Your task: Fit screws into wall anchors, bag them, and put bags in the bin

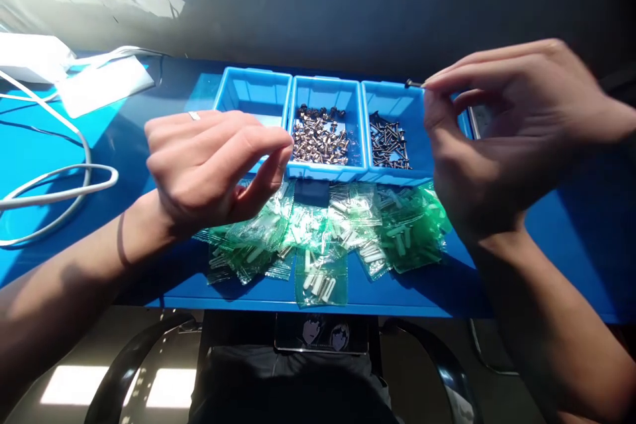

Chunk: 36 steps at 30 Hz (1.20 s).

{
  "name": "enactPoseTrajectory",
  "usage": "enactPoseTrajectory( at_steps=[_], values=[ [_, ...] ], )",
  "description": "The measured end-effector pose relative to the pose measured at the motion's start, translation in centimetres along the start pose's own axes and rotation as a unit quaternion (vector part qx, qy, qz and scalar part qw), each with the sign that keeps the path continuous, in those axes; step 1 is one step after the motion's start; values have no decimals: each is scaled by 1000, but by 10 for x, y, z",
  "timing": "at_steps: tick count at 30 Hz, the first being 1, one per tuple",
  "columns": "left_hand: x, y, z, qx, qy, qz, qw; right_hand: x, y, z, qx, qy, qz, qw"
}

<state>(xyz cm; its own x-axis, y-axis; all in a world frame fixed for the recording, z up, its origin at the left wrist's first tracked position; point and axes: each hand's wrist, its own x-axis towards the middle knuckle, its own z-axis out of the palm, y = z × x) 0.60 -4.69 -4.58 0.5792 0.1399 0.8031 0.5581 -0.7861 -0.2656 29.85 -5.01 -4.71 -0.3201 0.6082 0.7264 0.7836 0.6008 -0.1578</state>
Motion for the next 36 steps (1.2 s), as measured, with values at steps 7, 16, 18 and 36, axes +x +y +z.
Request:
enactPoseTrajectory(
  at_steps=[7,16,18,36],
  values=[
    [1,-4,2,24,3,-5,1000,2,-41,-15,38,15,-52,998],
    [-5,-5,-2,26,-23,-13,999,-72,-82,-14,-8,-181,-83,980],
    [-4,-6,-2,24,-21,-7,999,-78,-93,-6,9,-179,-93,979],
    [-3,-11,3,13,-3,9,1000,-33,-64,-14,-166,-199,-207,943]
  ],
)
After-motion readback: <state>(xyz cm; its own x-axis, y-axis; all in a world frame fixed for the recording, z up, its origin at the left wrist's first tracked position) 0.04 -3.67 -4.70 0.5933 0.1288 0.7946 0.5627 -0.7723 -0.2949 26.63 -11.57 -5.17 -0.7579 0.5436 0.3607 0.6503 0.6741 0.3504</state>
